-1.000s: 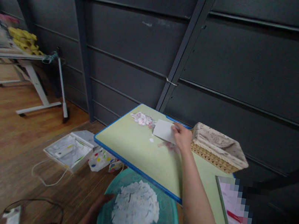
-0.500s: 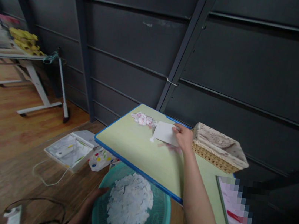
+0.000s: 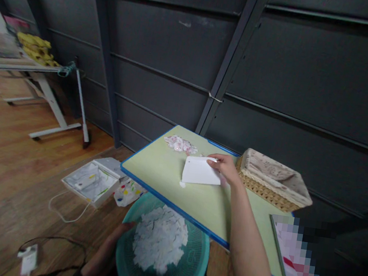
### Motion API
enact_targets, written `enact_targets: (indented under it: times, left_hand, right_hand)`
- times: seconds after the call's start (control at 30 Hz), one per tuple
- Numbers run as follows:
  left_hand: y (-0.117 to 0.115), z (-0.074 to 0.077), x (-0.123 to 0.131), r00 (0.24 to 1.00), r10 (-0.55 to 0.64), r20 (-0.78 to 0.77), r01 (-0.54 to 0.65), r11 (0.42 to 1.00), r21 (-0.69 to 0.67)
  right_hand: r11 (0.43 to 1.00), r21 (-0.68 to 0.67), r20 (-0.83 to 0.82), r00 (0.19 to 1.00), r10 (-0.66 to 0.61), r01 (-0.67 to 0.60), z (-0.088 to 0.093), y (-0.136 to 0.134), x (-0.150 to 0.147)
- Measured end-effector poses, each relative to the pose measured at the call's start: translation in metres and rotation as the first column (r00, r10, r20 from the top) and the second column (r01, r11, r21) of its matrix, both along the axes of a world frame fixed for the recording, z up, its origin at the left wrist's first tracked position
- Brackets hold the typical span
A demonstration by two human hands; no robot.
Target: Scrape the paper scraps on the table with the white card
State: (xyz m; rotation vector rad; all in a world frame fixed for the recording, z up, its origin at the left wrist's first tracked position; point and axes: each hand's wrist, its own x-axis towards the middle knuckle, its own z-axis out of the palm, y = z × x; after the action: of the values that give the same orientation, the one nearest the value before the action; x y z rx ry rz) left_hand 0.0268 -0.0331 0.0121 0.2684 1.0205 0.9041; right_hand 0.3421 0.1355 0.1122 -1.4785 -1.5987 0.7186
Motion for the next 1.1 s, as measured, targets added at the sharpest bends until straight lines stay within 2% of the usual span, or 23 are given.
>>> enact_targets:
  times: [0.17,0.33,0.43,0.53,0.67,0.73,0.87,0.93,1.0,1.03,1.1]
  left_hand:
    - [0.001,-0.003,0.0,0.999,-0.004,0.036,0.005,1.0,-0.02]
    - [0.001,0.008,0.001,0.999,-0.024,0.027,0.025,0.999,-0.029]
    - [0.001,0.017,0.001,0.999,-0.028,-0.026,0.028,0.999,-0.022]
    - [0.002,0.023,0.0,0.999,-0.021,-0.045,0.02,0.999,-0.03]
    - [0.004,0.022,-0.003,0.996,-0.063,-0.056,0.063,0.998,-0.006]
    - [0.005,0.02,-0.005,0.995,-0.071,-0.068,0.071,0.997,0.003]
    - [0.003,0.021,-0.006,0.996,-0.041,-0.08,0.043,0.999,0.023]
    - [0.002,0.025,-0.005,0.994,-0.018,-0.104,0.021,0.999,0.028]
    - [0.002,0.027,-0.004,0.991,0.006,-0.136,0.0,0.999,0.039]
    - [0.002,0.028,-0.004,0.989,0.014,-0.146,-0.007,0.999,0.047]
    - [0.003,0.025,-0.005,0.991,0.017,-0.136,-0.01,0.998,0.056]
  right_hand:
    - [0.996,-0.053,-0.06,0.996,0.072,-0.075,-0.002,0.002,-0.006]
    - [0.997,-0.077,-0.156,0.988,0.004,-0.016,-0.003,0.001,-0.007]
    - [0.986,-0.135,-0.132,0.988,0.084,-0.102,-0.004,0.0,-0.005]
    - [0.969,-0.182,-0.177,0.975,0.134,-0.166,-0.004,0.0,-0.004]
    - [0.959,-0.219,-0.183,0.973,0.143,-0.182,-0.004,-0.001,-0.004]
    - [0.925,-0.284,-0.145,0.965,0.22,-0.253,-0.003,-0.003,-0.005]
    - [0.787,-0.435,-0.151,0.897,0.415,-0.438,0.0,-0.008,-0.009]
    - [0.748,-0.452,-0.182,0.871,0.456,-0.486,0.001,-0.01,-0.01]
    - [0.771,-0.414,-0.209,0.875,0.438,-0.484,0.001,-0.01,-0.01]
    - [0.803,-0.377,-0.225,0.887,0.404,-0.462,0.001,-0.009,-0.01]
    - [0.902,-0.257,-0.267,0.922,0.279,-0.348,0.0,-0.005,-0.007]
